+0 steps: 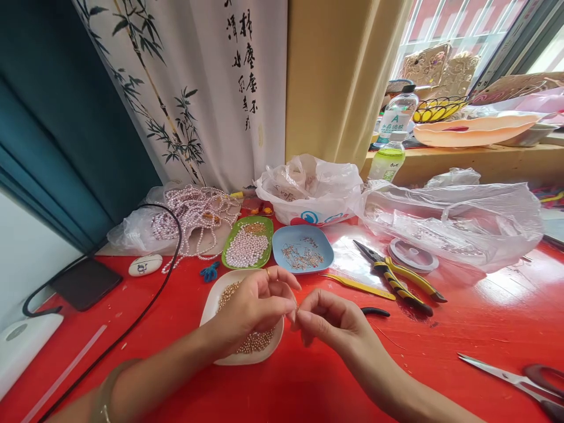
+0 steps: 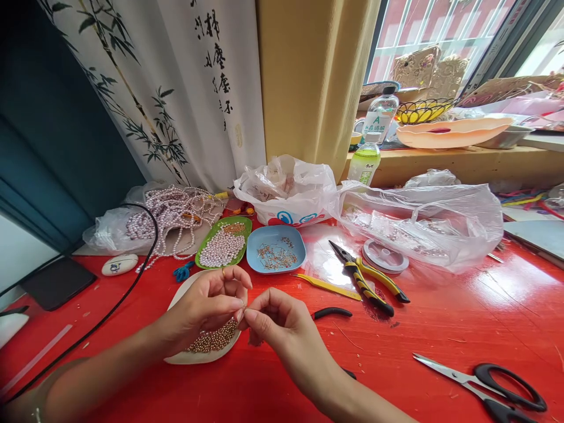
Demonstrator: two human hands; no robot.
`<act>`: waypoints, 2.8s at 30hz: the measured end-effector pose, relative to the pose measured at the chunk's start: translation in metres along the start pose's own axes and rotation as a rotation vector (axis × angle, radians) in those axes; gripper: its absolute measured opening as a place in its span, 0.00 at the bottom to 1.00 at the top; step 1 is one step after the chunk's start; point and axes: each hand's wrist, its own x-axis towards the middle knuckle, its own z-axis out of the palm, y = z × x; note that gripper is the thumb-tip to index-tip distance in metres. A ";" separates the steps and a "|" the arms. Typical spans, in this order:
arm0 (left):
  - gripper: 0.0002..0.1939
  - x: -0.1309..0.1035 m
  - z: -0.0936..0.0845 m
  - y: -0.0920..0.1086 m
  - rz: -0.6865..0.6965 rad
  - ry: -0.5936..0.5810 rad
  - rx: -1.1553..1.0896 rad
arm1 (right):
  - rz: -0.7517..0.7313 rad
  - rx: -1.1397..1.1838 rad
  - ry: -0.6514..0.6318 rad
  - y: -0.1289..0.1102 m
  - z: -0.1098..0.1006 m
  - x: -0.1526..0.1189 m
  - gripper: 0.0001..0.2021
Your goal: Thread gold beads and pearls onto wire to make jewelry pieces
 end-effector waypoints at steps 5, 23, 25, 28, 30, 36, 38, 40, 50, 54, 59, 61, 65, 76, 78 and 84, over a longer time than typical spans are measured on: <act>0.03 -0.004 0.000 0.004 0.124 -0.002 0.117 | -0.030 -0.051 0.034 -0.010 -0.003 0.002 0.09; 0.02 -0.013 0.033 0.051 0.490 0.072 0.450 | -0.145 -0.320 -0.258 -0.046 -0.023 -0.008 0.18; 0.02 -0.011 0.036 0.052 0.384 0.004 0.413 | -0.109 -0.334 -0.382 -0.048 -0.025 -0.009 0.19; 0.04 -0.008 0.036 0.051 0.324 0.013 0.419 | -0.067 -0.315 -0.455 -0.049 -0.026 -0.009 0.18; 0.04 -0.005 0.034 0.051 0.375 0.081 0.443 | -0.084 -0.320 -0.374 -0.050 -0.026 -0.008 0.15; 0.06 0.001 0.020 0.047 0.379 0.149 0.460 | -0.251 -0.548 -0.129 -0.046 -0.021 -0.004 0.12; 0.04 0.002 0.016 0.044 0.364 0.123 0.433 | -0.265 -0.563 -0.100 -0.043 -0.020 -0.001 0.11; 0.04 0.003 0.012 0.042 0.358 0.125 0.426 | -0.253 -0.526 -0.094 -0.039 -0.021 0.004 0.11; 0.03 0.012 -0.035 0.023 0.119 0.182 0.770 | -0.243 -0.795 0.044 -0.004 -0.028 0.042 0.07; 0.04 0.013 -0.053 0.003 0.018 0.047 1.009 | -0.184 -0.666 -0.033 0.012 -0.027 0.050 0.05; 0.05 0.013 -0.054 -0.008 0.070 0.019 1.245 | -0.156 -0.582 -0.066 0.016 -0.023 0.047 0.05; 0.06 0.013 -0.053 -0.009 0.072 0.017 1.276 | -0.130 -0.549 -0.063 0.015 -0.022 0.045 0.07; 0.06 0.012 -0.051 -0.009 0.114 0.062 1.302 | -0.093 -0.471 -0.034 0.016 -0.020 0.040 0.08; 0.05 0.013 -0.030 -0.014 0.006 0.174 0.183 | -0.208 -0.610 0.065 0.024 -0.009 0.029 0.09; 0.06 0.013 -0.028 -0.015 0.003 0.194 0.048 | -0.260 -0.665 0.093 0.025 -0.008 0.027 0.08; 0.06 0.012 -0.028 -0.018 -0.020 0.197 -0.033 | -0.434 -0.833 0.207 0.031 -0.006 0.026 0.07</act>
